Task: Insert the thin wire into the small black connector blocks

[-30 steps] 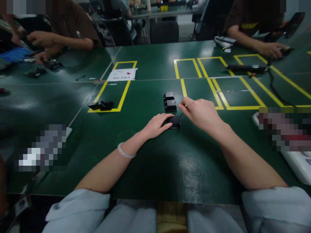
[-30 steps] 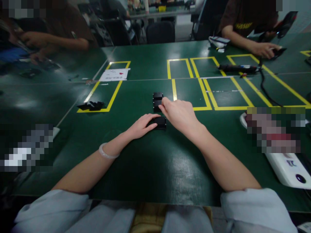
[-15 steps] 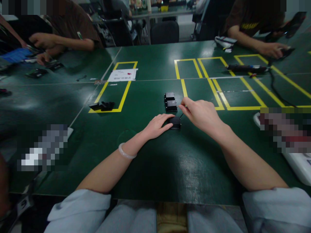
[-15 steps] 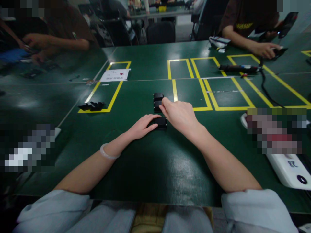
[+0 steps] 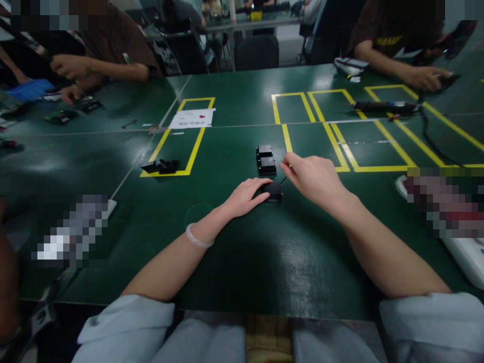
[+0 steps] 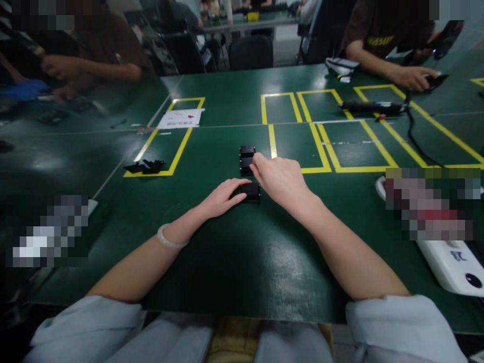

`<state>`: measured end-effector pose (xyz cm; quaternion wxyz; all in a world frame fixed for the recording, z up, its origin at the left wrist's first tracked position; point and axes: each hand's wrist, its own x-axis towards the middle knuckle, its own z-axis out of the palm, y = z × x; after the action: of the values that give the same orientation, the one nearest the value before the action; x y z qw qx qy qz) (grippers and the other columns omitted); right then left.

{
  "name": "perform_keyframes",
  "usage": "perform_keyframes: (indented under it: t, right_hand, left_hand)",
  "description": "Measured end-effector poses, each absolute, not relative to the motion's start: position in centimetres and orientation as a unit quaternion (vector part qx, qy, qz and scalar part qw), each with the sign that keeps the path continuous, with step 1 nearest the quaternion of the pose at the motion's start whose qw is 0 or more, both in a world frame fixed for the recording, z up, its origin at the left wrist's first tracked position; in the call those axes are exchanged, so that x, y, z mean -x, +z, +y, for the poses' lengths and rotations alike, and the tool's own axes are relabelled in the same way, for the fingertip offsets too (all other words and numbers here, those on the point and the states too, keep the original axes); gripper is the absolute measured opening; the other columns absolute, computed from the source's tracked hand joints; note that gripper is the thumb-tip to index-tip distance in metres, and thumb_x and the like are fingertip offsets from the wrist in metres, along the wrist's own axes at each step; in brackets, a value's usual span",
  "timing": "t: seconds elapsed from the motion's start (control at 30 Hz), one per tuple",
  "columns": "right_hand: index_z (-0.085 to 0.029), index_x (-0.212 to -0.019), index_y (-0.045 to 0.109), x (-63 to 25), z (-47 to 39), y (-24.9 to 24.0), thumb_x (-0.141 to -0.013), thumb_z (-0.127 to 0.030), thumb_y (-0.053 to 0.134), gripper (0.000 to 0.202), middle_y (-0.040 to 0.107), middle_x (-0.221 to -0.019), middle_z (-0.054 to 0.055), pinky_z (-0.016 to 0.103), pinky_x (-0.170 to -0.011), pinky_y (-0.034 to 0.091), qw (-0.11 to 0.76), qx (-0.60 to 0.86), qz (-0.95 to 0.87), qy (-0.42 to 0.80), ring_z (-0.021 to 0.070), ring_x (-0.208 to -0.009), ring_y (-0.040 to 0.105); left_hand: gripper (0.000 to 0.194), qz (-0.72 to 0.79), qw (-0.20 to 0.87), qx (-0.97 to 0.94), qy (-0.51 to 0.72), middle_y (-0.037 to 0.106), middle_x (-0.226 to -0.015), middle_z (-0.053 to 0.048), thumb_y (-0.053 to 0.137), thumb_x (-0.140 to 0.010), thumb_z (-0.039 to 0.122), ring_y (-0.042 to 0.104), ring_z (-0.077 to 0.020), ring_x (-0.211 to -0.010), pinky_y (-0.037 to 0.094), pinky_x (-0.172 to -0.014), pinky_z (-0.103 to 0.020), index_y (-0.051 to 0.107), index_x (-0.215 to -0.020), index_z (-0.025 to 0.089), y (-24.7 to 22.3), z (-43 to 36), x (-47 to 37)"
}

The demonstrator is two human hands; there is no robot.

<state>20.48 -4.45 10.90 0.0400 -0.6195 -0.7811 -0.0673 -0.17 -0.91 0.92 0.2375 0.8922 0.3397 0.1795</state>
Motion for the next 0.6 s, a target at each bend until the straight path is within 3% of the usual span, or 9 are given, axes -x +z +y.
perform_keyframes:
  t: [0.23, 0.47, 0.6]
  right_hand:
    - [-0.019, -0.126, 0.051, -20.48, -4.51, 10.63, -0.099, -0.031, 0.027, 0.038, 0.073, -0.092, 0.007, 0.029, -0.057, 0.023, 0.081, 0.609, -0.787, -0.054, 0.0204, -0.073, 0.065]
    - [-0.020, -0.111, 0.059, -20.40, -4.50, 11.05, -0.102, -0.041, 0.024, 0.041, 0.073, -0.085, 0.009, 0.029, -0.057, 0.022, 0.041, 0.620, -0.781, -0.055, 0.0227, -0.075, 0.066]
    - [-0.020, -0.113, 0.057, -20.58, -4.31, 10.80, -0.101, -0.035, 0.024, 0.038, 0.073, -0.086, 0.009, 0.029, -0.057, 0.021, 0.044, 0.620, -0.781, -0.058, 0.0216, -0.073, 0.066]
  left_hand:
    - [0.045, 0.341, 0.236, -0.892, 0.181, 0.060, -0.135, -0.009, 0.040, -0.102, 0.047, 0.056, -0.0252, -0.120, 0.042, -0.102, -0.040, 0.048, -0.138, 0.022, 0.98, -1.00, 0.15]
    - [0.044, 0.343, 0.236, -0.891, 0.181, 0.060, -0.134, -0.008, 0.040, -0.102, 0.046, 0.056, -0.0254, -0.119, 0.043, -0.102, -0.041, 0.048, -0.138, 0.022, 0.96, -1.00, 0.20]
    - [0.044, 0.344, 0.242, -0.890, 0.177, 0.060, -0.134, -0.008, 0.041, -0.102, 0.046, 0.056, -0.0259, -0.119, 0.043, -0.102, -0.042, 0.048, -0.138, 0.023, 0.98, -0.97, 0.19]
